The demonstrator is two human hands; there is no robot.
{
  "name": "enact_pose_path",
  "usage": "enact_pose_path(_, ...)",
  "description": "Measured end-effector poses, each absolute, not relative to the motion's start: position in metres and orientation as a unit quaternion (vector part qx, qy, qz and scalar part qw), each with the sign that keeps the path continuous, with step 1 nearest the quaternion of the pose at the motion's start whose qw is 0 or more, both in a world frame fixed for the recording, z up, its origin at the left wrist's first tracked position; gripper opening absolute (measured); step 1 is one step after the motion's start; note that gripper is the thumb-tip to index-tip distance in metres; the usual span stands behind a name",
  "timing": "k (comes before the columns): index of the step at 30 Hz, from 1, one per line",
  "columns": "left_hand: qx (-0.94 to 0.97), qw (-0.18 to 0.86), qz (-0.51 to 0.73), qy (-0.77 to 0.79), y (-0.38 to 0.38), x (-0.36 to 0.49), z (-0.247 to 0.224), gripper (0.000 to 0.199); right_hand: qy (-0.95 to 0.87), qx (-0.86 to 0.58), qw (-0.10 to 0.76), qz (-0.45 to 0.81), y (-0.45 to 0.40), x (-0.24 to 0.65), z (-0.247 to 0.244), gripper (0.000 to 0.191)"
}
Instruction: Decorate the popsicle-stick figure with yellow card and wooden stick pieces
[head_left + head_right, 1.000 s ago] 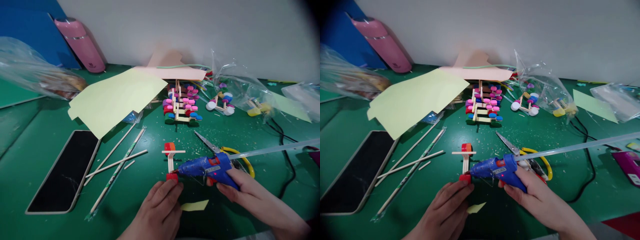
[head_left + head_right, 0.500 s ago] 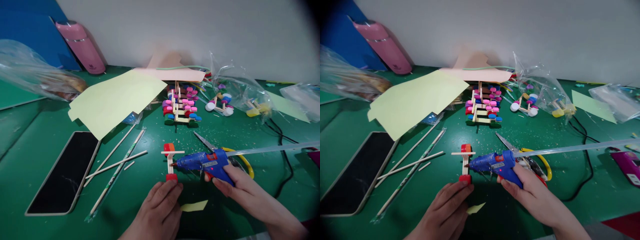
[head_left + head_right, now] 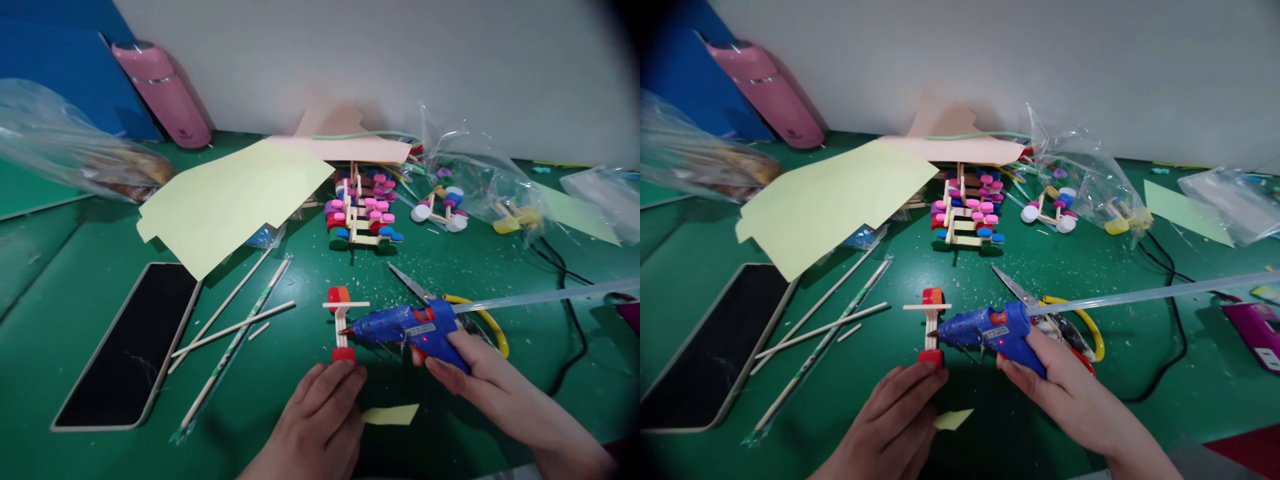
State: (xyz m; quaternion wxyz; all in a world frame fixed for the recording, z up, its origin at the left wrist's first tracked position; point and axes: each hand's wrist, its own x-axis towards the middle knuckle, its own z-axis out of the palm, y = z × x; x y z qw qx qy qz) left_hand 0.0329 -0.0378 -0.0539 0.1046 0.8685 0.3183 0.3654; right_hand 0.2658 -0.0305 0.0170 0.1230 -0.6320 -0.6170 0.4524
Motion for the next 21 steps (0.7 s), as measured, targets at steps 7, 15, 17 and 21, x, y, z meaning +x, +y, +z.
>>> enact_pose_path(7,0.878,0.136,0.307,0.341,-0.040,0.031,-0.043,0.016,-0.611,-0.611,0.119,0.489,-0.036,0.271,0.016,0.017)
enact_pose_path(15,0.876,0.106,0.353,0.311,-0.037,0.032,-0.052,0.022,-0.608,-0.621,0.098,0.486,-0.037,0.278,0.018,0.019)
enact_pose_path(17,0.878,0.107,0.351,0.308,-0.037,0.032,-0.051,0.021,-0.611,-0.622,0.094,0.480,-0.036,0.279,0.019,0.021)
enact_pose_path(21,0.879,0.123,0.335,0.318,-0.036,0.033,-0.046,0.018,-0.613,-0.627,0.089,0.472,-0.037,0.279,0.019,0.024)
